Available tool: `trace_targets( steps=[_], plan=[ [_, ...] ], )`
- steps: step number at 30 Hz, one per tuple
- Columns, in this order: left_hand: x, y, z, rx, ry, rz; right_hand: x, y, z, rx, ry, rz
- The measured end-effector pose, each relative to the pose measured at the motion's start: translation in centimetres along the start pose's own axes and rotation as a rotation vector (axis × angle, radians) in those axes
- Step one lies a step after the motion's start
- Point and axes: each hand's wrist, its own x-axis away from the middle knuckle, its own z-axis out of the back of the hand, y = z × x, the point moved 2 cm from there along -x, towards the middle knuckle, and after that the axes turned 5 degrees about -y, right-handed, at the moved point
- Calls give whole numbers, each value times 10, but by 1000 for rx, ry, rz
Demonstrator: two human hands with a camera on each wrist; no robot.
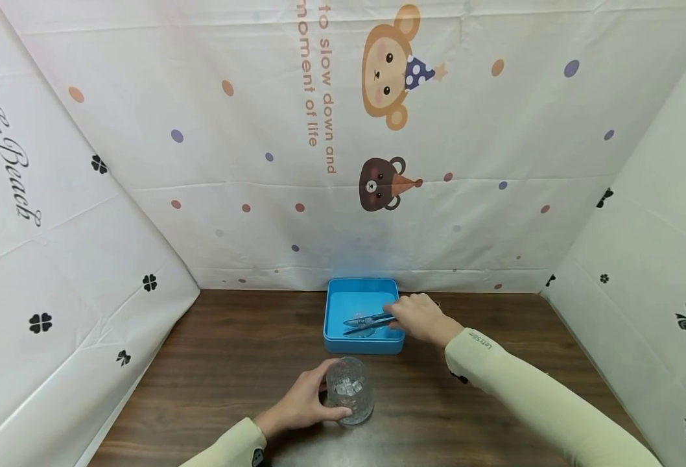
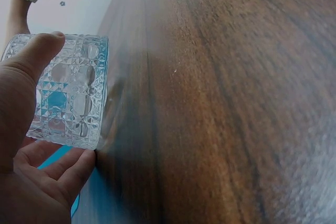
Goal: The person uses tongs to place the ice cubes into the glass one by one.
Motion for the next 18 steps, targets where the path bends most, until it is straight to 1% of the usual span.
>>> trace_targets(
  steps=[8,18],
  plan=[
    [0,0,0,10,-3,4,0,2,-3,-14,-31,-54],
    [0,-1,0,7,3,-9,2,0,-3,-34,-12,-49]
  ],
)
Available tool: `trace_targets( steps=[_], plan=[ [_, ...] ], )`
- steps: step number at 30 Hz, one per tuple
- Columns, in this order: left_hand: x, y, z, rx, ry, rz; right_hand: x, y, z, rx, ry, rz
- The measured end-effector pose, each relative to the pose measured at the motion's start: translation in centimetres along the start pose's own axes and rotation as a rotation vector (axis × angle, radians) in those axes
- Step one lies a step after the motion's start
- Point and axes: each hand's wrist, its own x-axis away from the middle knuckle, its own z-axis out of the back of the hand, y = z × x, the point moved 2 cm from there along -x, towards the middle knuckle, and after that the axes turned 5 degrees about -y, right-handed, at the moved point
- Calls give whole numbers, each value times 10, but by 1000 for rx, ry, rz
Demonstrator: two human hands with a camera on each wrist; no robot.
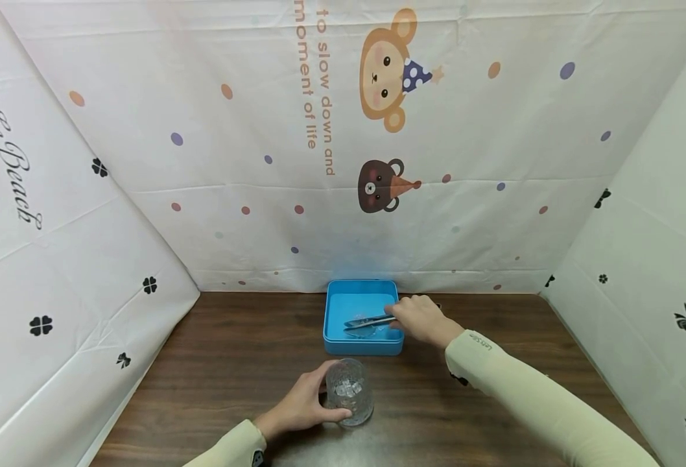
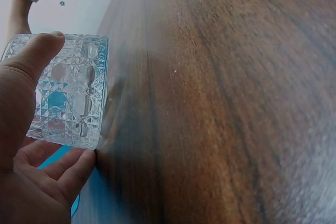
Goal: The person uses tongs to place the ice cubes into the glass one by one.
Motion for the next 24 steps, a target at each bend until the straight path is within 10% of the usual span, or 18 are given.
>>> trace_targets(
  steps=[24],
  plan=[
    [0,3,1,7,-3,4,6,14,11,-120,91,-16]
  ],
)
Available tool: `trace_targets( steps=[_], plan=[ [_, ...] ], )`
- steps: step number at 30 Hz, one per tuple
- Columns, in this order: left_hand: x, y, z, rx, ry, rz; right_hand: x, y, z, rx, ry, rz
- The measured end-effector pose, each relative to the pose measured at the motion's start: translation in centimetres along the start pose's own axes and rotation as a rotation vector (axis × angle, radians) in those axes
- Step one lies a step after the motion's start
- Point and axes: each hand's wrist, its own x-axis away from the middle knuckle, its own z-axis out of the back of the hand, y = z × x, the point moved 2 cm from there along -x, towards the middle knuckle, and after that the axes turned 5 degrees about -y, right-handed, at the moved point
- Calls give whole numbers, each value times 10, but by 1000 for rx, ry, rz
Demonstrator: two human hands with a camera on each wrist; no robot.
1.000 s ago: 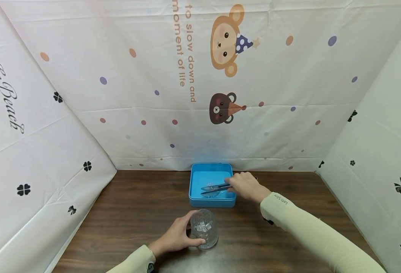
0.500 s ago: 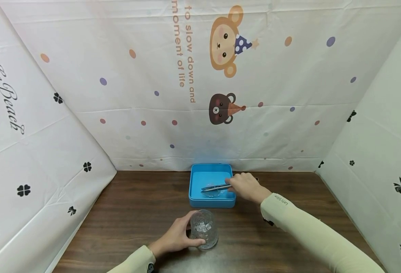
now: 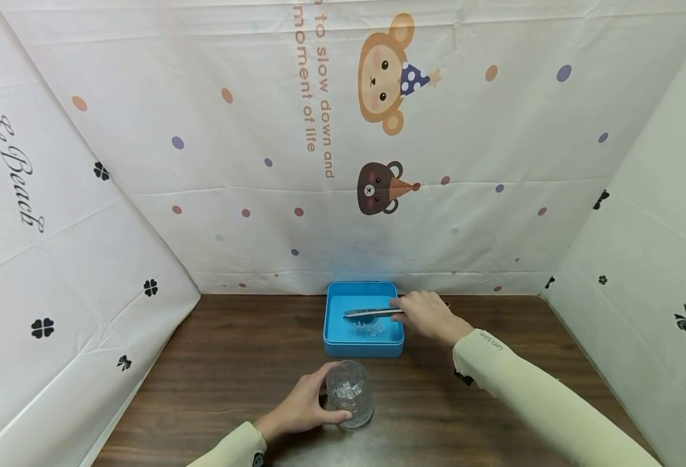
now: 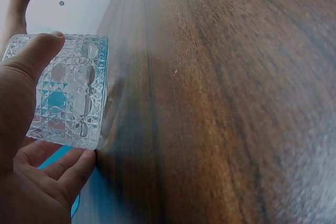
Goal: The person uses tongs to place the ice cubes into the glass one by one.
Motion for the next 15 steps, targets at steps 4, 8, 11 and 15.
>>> trace_targets(
  steps=[4,8,11,15],
  plan=[
    [0,1,0,-1,0,-1,2,2,7,-40,40,-4],
    [0,1,0,-2,4,-9,3,3,13,-74,42,-40],
    [0,0,-1,-7,7,-17,3,4,16,-75,60,-42],
    [0,0,-1,-8,7,-20,3,4,17,-62,94,-35]
  ],
)
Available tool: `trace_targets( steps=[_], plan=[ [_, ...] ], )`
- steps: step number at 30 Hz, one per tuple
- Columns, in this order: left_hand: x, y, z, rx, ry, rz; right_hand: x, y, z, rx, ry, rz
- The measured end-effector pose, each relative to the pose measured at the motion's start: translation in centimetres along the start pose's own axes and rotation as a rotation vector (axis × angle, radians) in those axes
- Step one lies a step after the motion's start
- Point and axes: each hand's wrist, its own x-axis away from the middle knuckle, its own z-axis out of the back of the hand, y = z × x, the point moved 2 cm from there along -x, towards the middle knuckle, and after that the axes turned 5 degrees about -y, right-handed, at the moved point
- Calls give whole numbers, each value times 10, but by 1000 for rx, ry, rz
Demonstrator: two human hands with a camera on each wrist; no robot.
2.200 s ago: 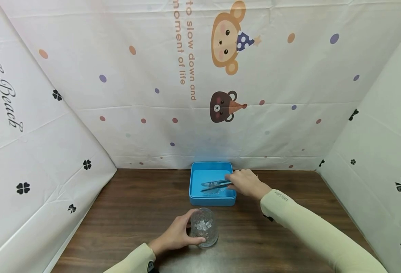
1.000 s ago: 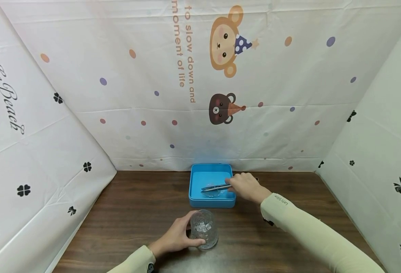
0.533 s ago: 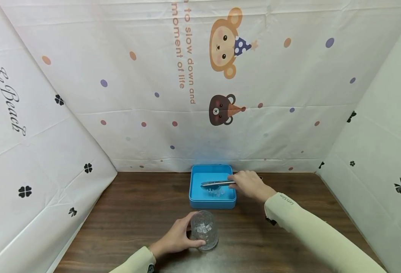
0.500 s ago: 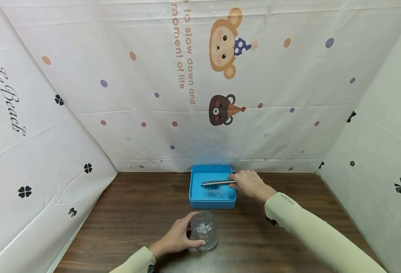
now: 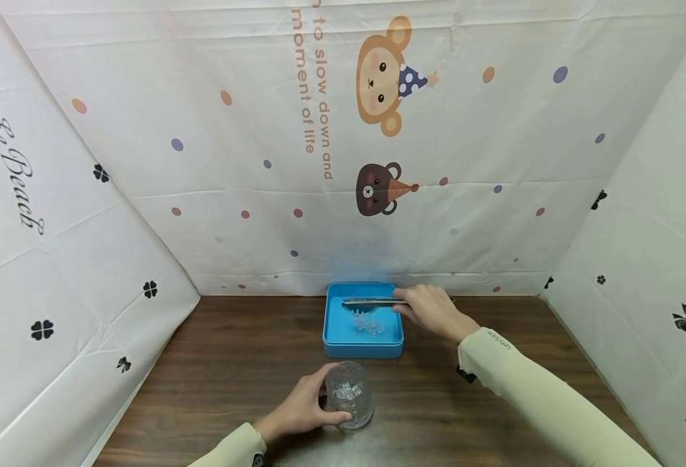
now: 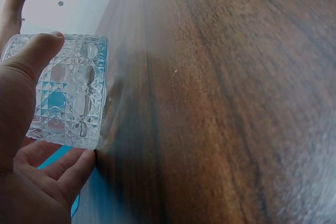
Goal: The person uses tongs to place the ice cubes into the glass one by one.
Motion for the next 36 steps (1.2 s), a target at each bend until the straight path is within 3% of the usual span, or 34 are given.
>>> trace_targets(
  steps=[21,36],
  plan=[
    [0,-1,0,8,-11,4,5,1,1,-6,50,-6],
    [-1,-2,0,-5,-7,-1,16,-12,20,30,125,12]
  ],
)
